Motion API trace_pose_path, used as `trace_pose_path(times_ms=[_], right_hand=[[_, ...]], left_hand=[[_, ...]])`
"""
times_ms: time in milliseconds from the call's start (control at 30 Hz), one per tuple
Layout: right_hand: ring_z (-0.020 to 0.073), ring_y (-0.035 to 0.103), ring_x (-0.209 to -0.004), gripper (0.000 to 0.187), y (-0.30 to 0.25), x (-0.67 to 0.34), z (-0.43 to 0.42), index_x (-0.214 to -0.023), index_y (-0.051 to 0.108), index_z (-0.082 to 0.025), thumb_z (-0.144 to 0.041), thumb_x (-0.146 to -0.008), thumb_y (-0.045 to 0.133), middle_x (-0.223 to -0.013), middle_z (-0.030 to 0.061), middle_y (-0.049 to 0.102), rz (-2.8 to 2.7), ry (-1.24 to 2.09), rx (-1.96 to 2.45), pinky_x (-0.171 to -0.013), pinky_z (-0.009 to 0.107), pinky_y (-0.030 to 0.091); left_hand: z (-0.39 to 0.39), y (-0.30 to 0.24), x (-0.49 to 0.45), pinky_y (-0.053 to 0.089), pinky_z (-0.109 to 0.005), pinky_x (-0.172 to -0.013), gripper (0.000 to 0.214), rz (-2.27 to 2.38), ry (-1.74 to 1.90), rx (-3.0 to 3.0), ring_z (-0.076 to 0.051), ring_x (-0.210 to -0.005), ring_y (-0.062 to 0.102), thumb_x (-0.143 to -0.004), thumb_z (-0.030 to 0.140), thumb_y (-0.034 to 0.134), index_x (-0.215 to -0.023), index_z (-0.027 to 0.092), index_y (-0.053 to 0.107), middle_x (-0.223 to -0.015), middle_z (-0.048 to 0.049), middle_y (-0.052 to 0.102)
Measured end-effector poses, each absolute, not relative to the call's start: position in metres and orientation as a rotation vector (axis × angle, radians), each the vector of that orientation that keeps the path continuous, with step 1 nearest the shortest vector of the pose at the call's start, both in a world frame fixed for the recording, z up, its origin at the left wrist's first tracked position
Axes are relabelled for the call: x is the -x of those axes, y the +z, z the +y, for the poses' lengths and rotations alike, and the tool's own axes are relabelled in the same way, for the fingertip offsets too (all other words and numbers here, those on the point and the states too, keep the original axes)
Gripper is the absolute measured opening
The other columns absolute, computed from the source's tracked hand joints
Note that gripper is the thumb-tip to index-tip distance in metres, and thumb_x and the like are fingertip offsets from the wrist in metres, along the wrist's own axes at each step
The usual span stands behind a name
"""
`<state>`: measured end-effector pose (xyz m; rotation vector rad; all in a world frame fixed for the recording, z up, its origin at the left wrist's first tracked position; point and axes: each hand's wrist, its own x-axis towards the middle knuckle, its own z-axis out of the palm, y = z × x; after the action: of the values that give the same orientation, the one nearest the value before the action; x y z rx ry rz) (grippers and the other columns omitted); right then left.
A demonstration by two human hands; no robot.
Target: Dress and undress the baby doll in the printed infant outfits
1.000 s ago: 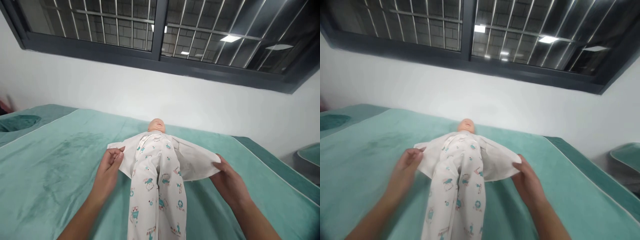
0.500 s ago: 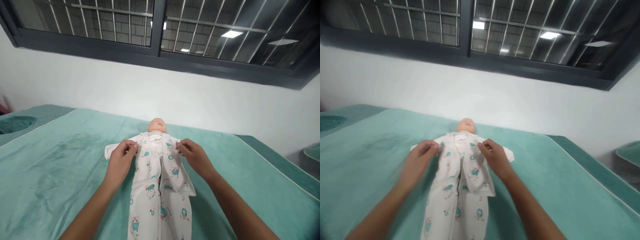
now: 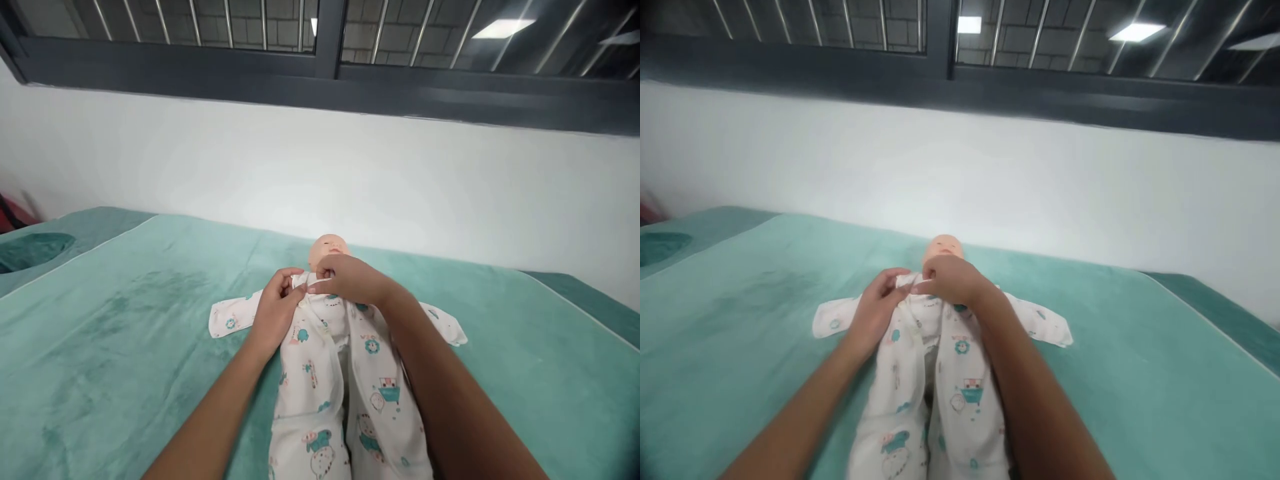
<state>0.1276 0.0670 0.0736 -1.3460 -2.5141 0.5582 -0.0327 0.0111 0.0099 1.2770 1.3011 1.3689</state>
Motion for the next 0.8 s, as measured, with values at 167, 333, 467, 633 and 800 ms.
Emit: trace_pose_path(times_ms=[167,333,467,633,800], right_hand=[[0.0164,0.052,-0.076,0.017,0.072,-0.118,0.067,-0.076,0.053,-0.021,-0.031,-0.089,0.053,-0.079,0.0016,0.061,-2.546,0.341,1.313,-0.064,0.026,0.032],[0.0219,0.056,-0.074,0.009,0.071,-0.097,0.073,-0.085,0.055,-0.019,-0.024,-0.09,0.05,-0.079,0.0085,0.064,-2.532,0.066,1.563,-0.063,0.029,0.032],[0.0235,0.058,-0.075,0.007,0.067,-0.083,0.074,-0.09,0.057,-0.017,-0.016,-0.086,0.052,-0.078,0.0104,0.064,-2.469,0.038,1.61,-0.066,0.03,0.033],[0.0171,0.056,-0.079,0.014,0.066,-0.108,0.058,-0.084,0.053,-0.02,-0.025,-0.091,0.043,-0.085,0.0037,0.065,-2.249,0.082,1.486,-0.066,0.026,0.036],[0.015,0.048,-0.063,0.029,0.062,-0.154,0.025,-0.069,0.045,-0.022,-0.04,-0.092,0.041,-0.066,-0.0009,0.056,-1.778,0.178,1.605,-0.06,0.026,0.033]], left_hand=[[0.011,0.007,0.031,0.042,-0.023,-0.067,0.02,1.327,1.473,-1.215,-0.013,-0.071,0.053,-0.082,0.03,0.054,-0.097,0.021,0.063,-0.077,0.0023,0.059],[0.01,0.008,0.037,0.039,-0.021,-0.056,0.016,1.204,1.59,-1.051,-0.01,-0.06,0.048,-0.08,0.033,0.057,-0.092,0.022,0.062,-0.07,0.0045,0.053],[0.011,0.014,0.04,0.035,-0.02,-0.05,0.021,1.02,1.642,-0.896,-0.008,-0.052,0.043,-0.077,0.034,0.061,-0.095,0.024,0.059,-0.067,0.0066,0.049],[-0.003,0.041,0.03,0.032,-0.019,-0.047,0.023,0.907,1.381,-1.075,-0.007,-0.051,0.046,-0.077,0.033,0.063,-0.097,0.022,0.062,-0.07,0.0041,0.056],[-0.013,0.07,0.019,0.042,-0.021,-0.055,0.021,0.817,1.182,-1.358,-0.014,-0.072,0.061,-0.081,0.029,0.057,-0.097,0.018,0.064,-0.09,-0.0063,0.069]])
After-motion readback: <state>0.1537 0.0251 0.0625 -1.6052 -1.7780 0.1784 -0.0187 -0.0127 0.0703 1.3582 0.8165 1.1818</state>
